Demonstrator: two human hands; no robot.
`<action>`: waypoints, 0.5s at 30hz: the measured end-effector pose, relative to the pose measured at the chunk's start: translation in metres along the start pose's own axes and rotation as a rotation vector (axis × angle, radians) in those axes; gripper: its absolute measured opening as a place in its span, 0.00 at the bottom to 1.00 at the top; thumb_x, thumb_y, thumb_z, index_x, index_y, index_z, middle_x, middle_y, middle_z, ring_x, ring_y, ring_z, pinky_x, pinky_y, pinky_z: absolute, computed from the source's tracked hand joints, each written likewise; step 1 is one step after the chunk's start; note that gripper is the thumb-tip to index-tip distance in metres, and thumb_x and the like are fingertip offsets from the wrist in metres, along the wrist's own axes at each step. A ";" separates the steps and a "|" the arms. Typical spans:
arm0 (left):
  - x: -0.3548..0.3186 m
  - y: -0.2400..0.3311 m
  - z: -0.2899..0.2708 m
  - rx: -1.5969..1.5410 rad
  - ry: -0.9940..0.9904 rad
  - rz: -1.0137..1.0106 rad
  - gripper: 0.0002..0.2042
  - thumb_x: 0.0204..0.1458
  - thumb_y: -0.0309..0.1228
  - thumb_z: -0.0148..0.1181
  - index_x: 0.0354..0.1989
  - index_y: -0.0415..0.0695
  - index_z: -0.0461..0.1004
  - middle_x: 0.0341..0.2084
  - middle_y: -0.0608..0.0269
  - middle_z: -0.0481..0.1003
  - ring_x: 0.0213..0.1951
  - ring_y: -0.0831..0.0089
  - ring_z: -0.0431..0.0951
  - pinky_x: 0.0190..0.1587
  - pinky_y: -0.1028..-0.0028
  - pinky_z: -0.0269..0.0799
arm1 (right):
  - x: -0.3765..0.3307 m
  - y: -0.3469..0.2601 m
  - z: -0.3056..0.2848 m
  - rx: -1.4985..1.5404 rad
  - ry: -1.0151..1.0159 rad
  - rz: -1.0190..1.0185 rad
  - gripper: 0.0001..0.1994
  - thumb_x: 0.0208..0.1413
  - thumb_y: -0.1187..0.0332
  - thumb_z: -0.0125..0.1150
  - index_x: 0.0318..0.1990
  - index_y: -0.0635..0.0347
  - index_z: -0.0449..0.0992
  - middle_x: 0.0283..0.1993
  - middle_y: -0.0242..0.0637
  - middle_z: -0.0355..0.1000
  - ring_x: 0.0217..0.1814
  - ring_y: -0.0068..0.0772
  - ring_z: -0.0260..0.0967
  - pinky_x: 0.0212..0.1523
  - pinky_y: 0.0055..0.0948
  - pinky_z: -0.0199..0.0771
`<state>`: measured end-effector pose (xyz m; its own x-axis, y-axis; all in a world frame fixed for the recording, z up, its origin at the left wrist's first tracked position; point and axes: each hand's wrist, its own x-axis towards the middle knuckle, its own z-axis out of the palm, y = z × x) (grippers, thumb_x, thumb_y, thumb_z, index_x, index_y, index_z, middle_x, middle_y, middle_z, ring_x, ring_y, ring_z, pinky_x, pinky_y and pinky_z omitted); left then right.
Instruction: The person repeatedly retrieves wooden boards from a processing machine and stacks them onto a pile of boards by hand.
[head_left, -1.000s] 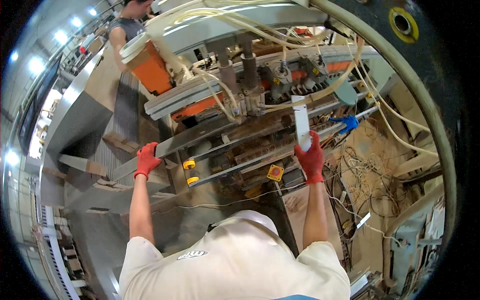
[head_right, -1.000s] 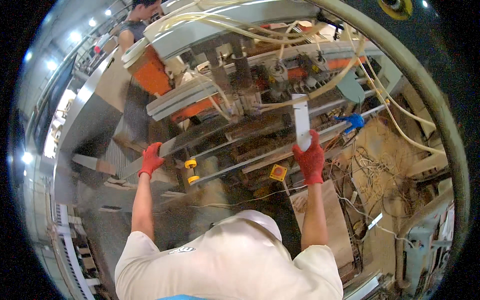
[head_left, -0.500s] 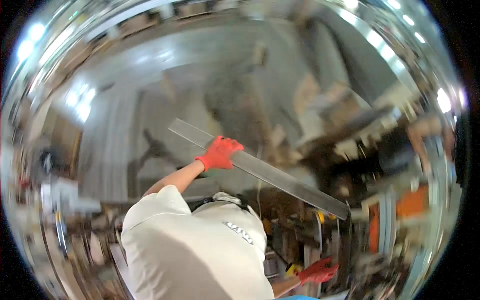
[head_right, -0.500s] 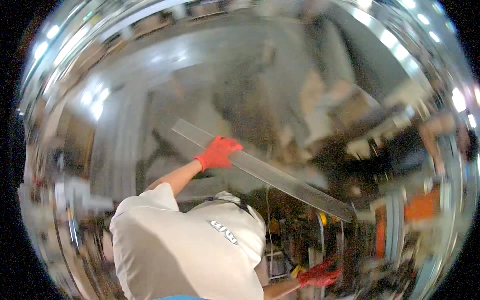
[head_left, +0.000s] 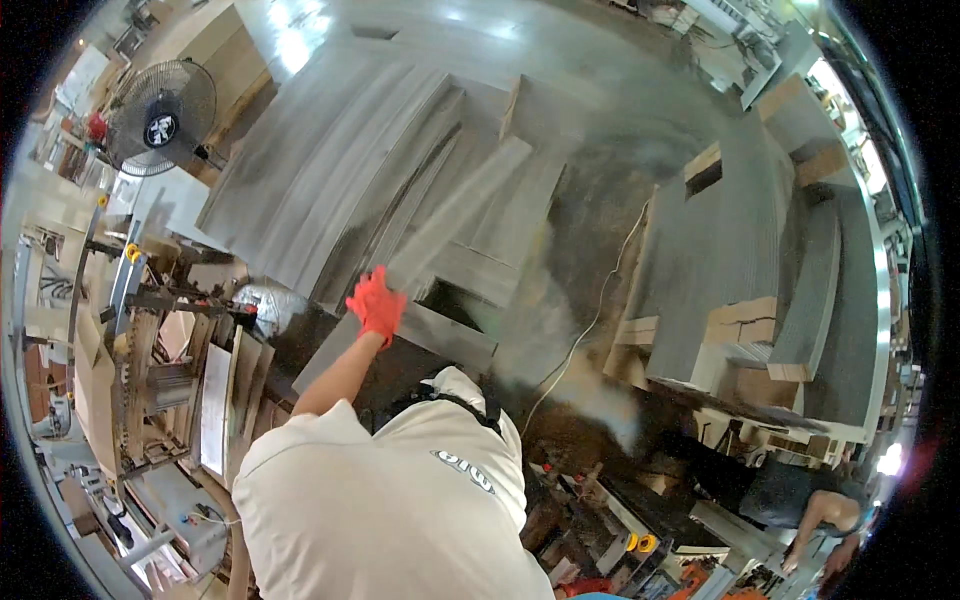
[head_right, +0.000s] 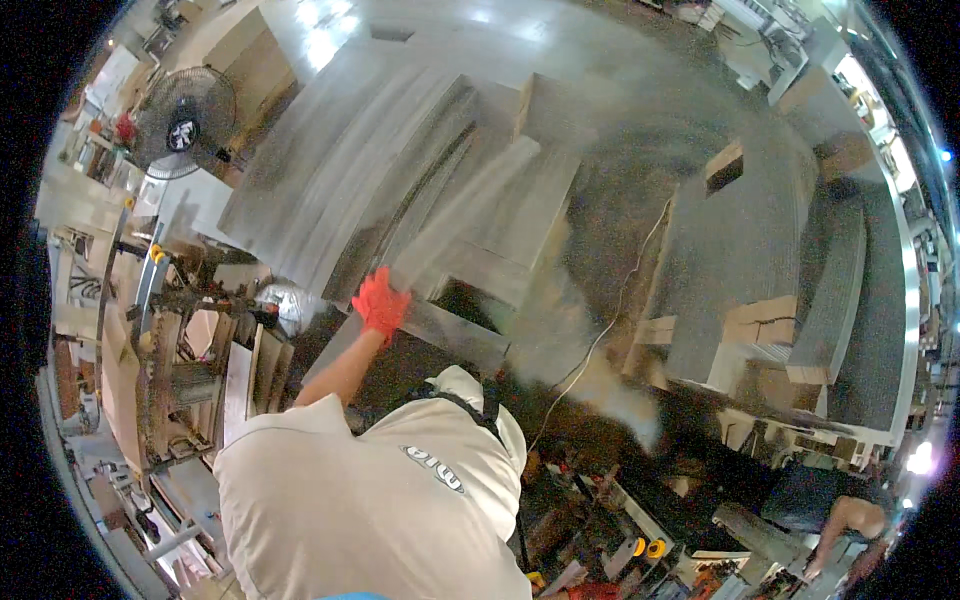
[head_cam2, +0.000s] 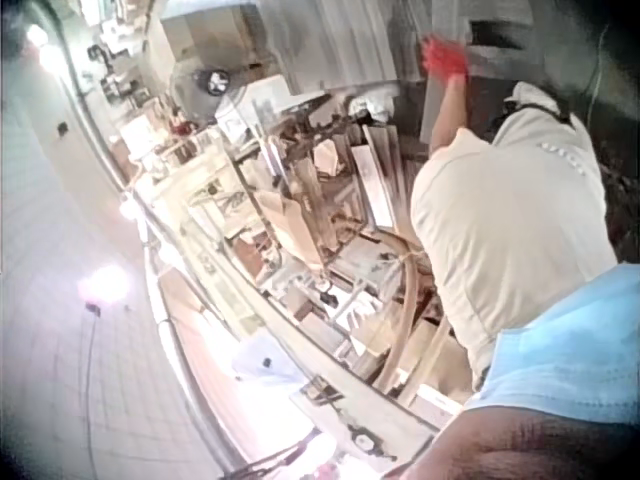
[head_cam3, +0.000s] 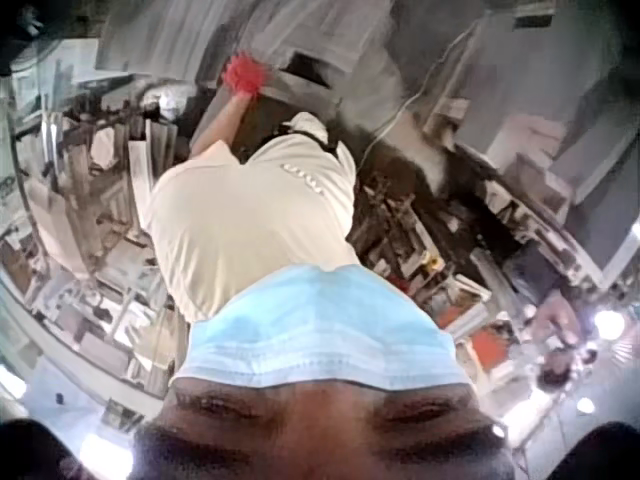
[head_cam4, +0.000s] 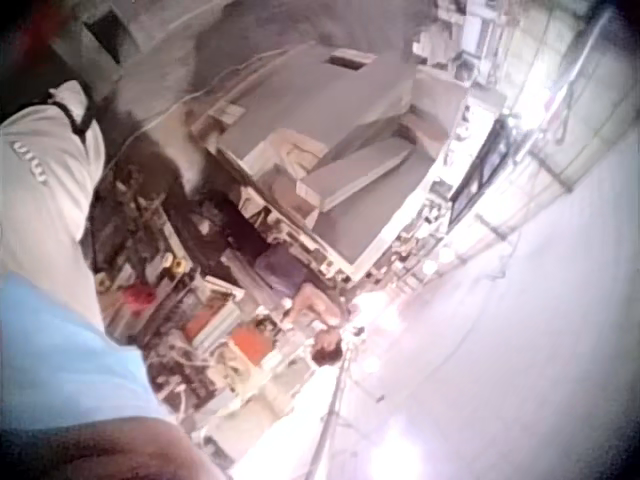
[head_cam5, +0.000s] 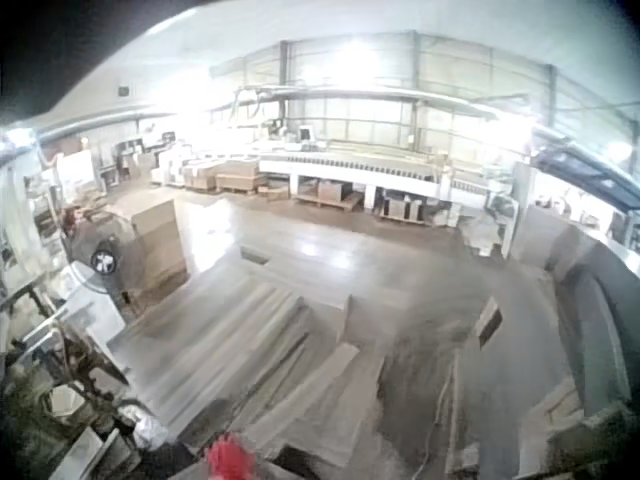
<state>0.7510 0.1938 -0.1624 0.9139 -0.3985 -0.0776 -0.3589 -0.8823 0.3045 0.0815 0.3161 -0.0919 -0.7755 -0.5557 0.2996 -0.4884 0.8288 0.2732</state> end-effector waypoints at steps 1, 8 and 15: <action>0.023 0.003 0.003 -0.014 0.015 -0.053 0.29 0.36 0.38 0.66 0.53 0.56 0.68 0.50 0.57 0.70 0.54 0.55 0.70 0.52 0.47 0.60 | 0.003 0.001 0.002 -0.016 0.004 -0.018 0.29 0.65 0.44 0.43 0.66 0.50 0.62 0.66 0.34 0.62 0.65 0.36 0.62 0.66 0.51 0.55; 0.146 0.020 0.031 0.005 0.162 -0.191 0.23 0.37 0.35 0.66 0.46 0.54 0.72 0.47 0.59 0.70 0.52 0.55 0.70 0.48 0.48 0.62 | 0.013 0.016 0.014 -0.100 0.005 -0.077 0.29 0.65 0.44 0.42 0.67 0.51 0.60 0.68 0.36 0.59 0.66 0.36 0.61 0.65 0.51 0.56; 0.191 0.023 0.054 0.111 0.194 -0.131 0.30 0.38 0.41 0.69 0.53 0.54 0.67 0.51 0.59 0.67 0.56 0.57 0.64 0.55 0.50 0.55 | 0.022 0.052 0.014 -0.221 0.011 -0.106 0.30 0.65 0.45 0.42 0.68 0.52 0.58 0.69 0.37 0.57 0.67 0.36 0.60 0.65 0.50 0.56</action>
<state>0.9071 0.0836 -0.2213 0.9694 -0.2330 0.0778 -0.2441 -0.9495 0.1970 0.0334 0.3476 -0.0836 -0.7199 -0.6403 0.2679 -0.4664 0.7321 0.4964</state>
